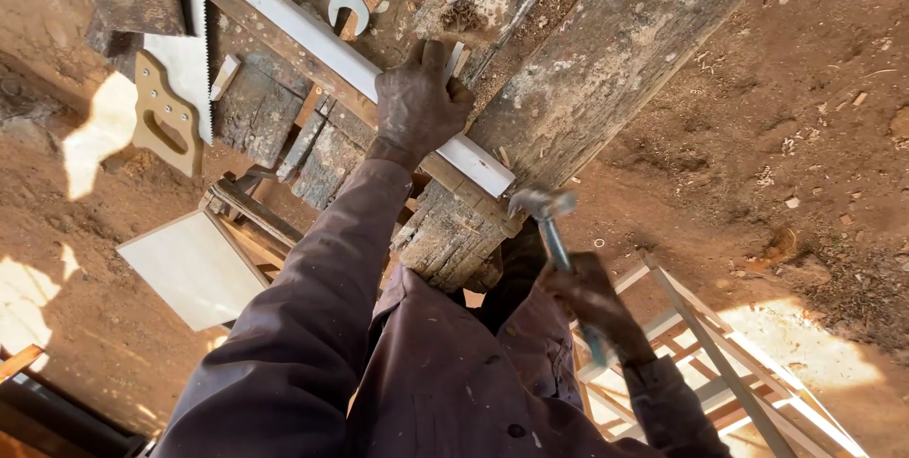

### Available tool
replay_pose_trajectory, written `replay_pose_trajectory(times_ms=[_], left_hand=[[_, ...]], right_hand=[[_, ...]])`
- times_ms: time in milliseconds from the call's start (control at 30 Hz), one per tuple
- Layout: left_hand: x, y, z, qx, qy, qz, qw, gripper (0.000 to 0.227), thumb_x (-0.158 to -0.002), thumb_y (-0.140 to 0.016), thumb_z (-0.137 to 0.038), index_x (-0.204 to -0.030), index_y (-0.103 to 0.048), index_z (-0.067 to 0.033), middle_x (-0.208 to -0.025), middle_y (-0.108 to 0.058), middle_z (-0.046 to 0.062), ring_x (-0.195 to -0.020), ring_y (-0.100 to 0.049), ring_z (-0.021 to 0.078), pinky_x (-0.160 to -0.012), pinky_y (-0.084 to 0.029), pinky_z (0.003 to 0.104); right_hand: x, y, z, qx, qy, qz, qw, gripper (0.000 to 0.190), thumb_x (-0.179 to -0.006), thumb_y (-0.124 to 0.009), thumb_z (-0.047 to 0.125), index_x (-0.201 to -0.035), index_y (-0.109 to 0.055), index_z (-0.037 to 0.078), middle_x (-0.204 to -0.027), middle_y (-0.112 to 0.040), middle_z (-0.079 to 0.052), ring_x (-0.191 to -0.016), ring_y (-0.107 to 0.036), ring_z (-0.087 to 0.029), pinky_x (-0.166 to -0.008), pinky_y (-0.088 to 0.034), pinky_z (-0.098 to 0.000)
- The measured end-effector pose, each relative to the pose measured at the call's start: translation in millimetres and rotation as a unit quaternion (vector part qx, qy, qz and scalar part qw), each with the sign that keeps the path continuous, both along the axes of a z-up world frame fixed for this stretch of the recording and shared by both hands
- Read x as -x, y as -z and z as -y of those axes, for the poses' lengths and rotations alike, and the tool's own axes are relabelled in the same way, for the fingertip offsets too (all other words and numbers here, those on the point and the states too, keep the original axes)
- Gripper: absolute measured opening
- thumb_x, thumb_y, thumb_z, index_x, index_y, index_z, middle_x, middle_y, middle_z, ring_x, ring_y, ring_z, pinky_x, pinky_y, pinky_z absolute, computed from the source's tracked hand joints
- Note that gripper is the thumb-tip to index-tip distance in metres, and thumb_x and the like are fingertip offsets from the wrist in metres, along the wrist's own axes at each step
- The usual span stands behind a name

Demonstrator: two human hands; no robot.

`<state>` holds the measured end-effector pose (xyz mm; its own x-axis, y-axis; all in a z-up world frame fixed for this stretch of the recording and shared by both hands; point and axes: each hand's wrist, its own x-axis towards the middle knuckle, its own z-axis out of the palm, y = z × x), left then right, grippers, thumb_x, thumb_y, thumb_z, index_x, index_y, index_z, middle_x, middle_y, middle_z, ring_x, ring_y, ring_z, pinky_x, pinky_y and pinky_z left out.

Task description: The person uses a hammer to adjust a plastic profile on a workbench and then uses pliers to trim it.

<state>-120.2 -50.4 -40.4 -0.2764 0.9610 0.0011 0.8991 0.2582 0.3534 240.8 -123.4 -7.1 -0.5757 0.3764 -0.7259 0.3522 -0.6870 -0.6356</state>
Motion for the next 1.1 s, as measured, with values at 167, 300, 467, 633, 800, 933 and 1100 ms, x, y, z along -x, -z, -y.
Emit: replay_pose_trajectory(times_ms=[167,300,467,633,800,933,1100], left_hand=[[0,-6,-1,0.015,-0.003,0.006,1.0,0.039,-0.08,-0.06,-0.022,-0.115,-0.052,-0.0069,-0.098,-0.062,0.013,-0.061,-0.062,0.0315,-0.05,-0.05,0.053],[-1,-5,-3,0.032,-0.004,0.009,0.999,0.035,-0.084,-0.06,-0.022,-0.114,-0.052,-0.0047,-0.1,-0.063,0.013,-0.064,-0.064,0.0288,-0.055,-0.054,0.053],[0,-6,-1,0.03,-0.001,0.012,0.999,0.032,-0.082,-0.063,-0.02,-0.108,-0.052,-0.0049,-0.098,-0.061,0.013,-0.063,-0.061,0.0311,-0.052,-0.048,0.053],[-2,-5,-2,0.034,-0.012,0.035,0.999,0.032,-0.081,-0.063,-0.016,-0.108,-0.049,-0.0046,-0.097,-0.061,0.016,-0.067,-0.063,0.0332,-0.057,-0.049,0.056],[-4,-8,-5,0.062,-0.022,0.045,0.997,0.036,-0.085,-0.065,-0.022,-0.114,-0.051,-0.0051,-0.096,-0.06,0.011,-0.071,-0.063,0.0264,-0.071,-0.053,0.057],[-5,2,-3,0.04,-0.022,0.046,0.998,0.035,-0.086,-0.066,-0.018,-0.114,-0.05,-0.0046,-0.097,-0.063,0.012,-0.075,-0.067,0.0286,-0.074,-0.056,0.061],[-1,12,1,-0.047,-0.014,0.038,0.998,0.03,-0.089,-0.069,-0.017,-0.111,-0.052,-0.006,-0.089,-0.064,0.01,-0.066,-0.064,0.0225,-0.055,-0.056,0.043]], right_hand=[[16,-5,8,0.491,0.135,-0.194,0.838,0.012,-0.082,-0.059,-0.002,-0.084,-0.069,-0.006,-0.049,-0.045,-0.005,-0.036,-0.043,-0.017,-0.033,-0.038,-0.0346],[20,-25,0,0.043,-0.004,0.066,0.997,0.014,-0.083,-0.066,0.007,-0.071,-0.071,0.002,-0.057,-0.062,-0.009,-0.039,-0.053,-0.016,-0.033,-0.045,-0.0296],[1,-5,3,-0.587,-0.196,0.057,0.783,0.021,-0.094,-0.05,-0.002,-0.076,-0.048,0.009,-0.052,-0.033,0.003,-0.037,-0.026,-0.011,-0.03,-0.027,-0.031],[31,-31,-2,0.252,0.137,-0.095,0.953,0.005,-0.069,-0.057,-0.007,-0.064,-0.057,-0.009,-0.042,-0.036,-0.011,-0.029,-0.035,-0.02,-0.029,-0.029,-0.0358],[34,-30,-6,0.3,0.153,-0.077,0.939,0.012,-0.066,-0.065,-0.002,-0.073,-0.063,-0.011,-0.039,-0.034,-0.008,-0.027,-0.04,-0.018,-0.027,-0.033,-0.0341],[21,-11,-10,0.17,0.062,-0.085,0.98,0.011,-0.078,-0.064,-0.001,-0.073,-0.068,-0.01,-0.041,-0.043,-0.008,-0.031,-0.044,-0.017,-0.033,-0.04,-0.0317],[26,-24,-4,0.076,0.024,0.002,0.997,0.011,-0.085,-0.06,-0.002,-0.076,-0.066,-0.005,-0.051,-0.044,-0.008,-0.039,-0.04,-0.016,-0.039,-0.037,-0.0314]])
